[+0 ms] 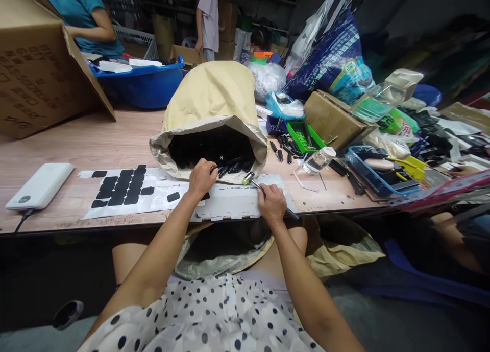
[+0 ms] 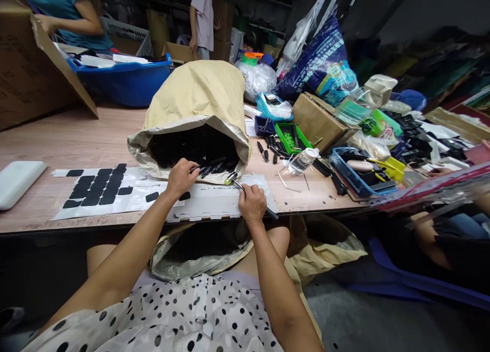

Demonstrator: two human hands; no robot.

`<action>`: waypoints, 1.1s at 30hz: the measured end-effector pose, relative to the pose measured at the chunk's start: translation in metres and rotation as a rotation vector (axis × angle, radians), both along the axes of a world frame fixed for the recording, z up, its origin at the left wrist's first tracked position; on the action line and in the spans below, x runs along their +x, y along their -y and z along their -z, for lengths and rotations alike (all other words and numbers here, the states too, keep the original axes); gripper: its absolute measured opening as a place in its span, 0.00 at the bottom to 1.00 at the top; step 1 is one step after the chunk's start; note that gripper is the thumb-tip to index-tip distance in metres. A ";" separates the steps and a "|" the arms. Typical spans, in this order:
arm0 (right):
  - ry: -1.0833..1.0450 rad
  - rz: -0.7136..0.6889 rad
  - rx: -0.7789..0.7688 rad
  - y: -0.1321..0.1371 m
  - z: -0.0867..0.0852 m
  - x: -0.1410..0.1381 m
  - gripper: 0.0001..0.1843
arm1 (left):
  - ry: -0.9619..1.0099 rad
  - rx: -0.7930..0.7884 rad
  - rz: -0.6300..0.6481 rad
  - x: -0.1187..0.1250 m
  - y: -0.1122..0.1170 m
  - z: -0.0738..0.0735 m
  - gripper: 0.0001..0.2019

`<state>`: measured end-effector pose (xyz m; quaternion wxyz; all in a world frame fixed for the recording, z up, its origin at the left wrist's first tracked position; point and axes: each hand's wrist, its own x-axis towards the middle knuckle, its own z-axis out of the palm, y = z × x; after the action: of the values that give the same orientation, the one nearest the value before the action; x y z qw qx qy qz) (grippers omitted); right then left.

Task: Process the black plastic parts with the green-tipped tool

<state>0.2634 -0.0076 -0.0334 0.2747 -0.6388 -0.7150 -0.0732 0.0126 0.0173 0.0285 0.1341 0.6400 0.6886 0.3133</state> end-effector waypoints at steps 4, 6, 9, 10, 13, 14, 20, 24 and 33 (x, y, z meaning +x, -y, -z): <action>-0.006 -0.006 0.018 0.000 0.000 0.000 0.13 | -0.164 -0.050 0.030 0.002 -0.012 0.021 0.08; -0.004 -0.003 0.017 0.000 0.000 0.000 0.13 | -0.180 -0.063 0.009 0.004 -0.010 0.024 0.07; 0.010 0.007 0.000 0.001 0.000 0.000 0.13 | -0.155 -0.077 -0.036 0.003 -0.005 0.020 0.05; 0.014 0.009 -0.003 0.001 -0.001 0.000 0.13 | -0.137 -0.073 -0.051 0.001 -0.002 0.017 0.04; 0.015 0.009 0.005 0.001 -0.001 0.000 0.13 | -0.062 -0.011 -0.055 -0.004 0.012 0.009 0.04; 0.011 0.007 0.008 0.001 -0.001 0.000 0.13 | -0.037 0.014 -0.019 -0.004 0.019 0.007 0.05; 0.000 0.010 -0.004 0.002 -0.003 -0.001 0.13 | -0.052 -0.021 0.336 0.006 0.052 0.019 0.04; 0.007 0.013 -0.021 0.000 -0.003 0.000 0.13 | -0.023 -0.048 0.322 0.009 0.051 0.031 0.06; -0.260 -0.162 0.003 0.014 -0.018 -0.002 0.14 | 0.104 -0.111 0.239 0.010 0.046 0.031 0.06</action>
<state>0.2614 -0.0216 -0.0155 0.3710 -0.5827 -0.7224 0.0312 0.0228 -0.0291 -0.0026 0.2412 0.6920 0.6159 0.2892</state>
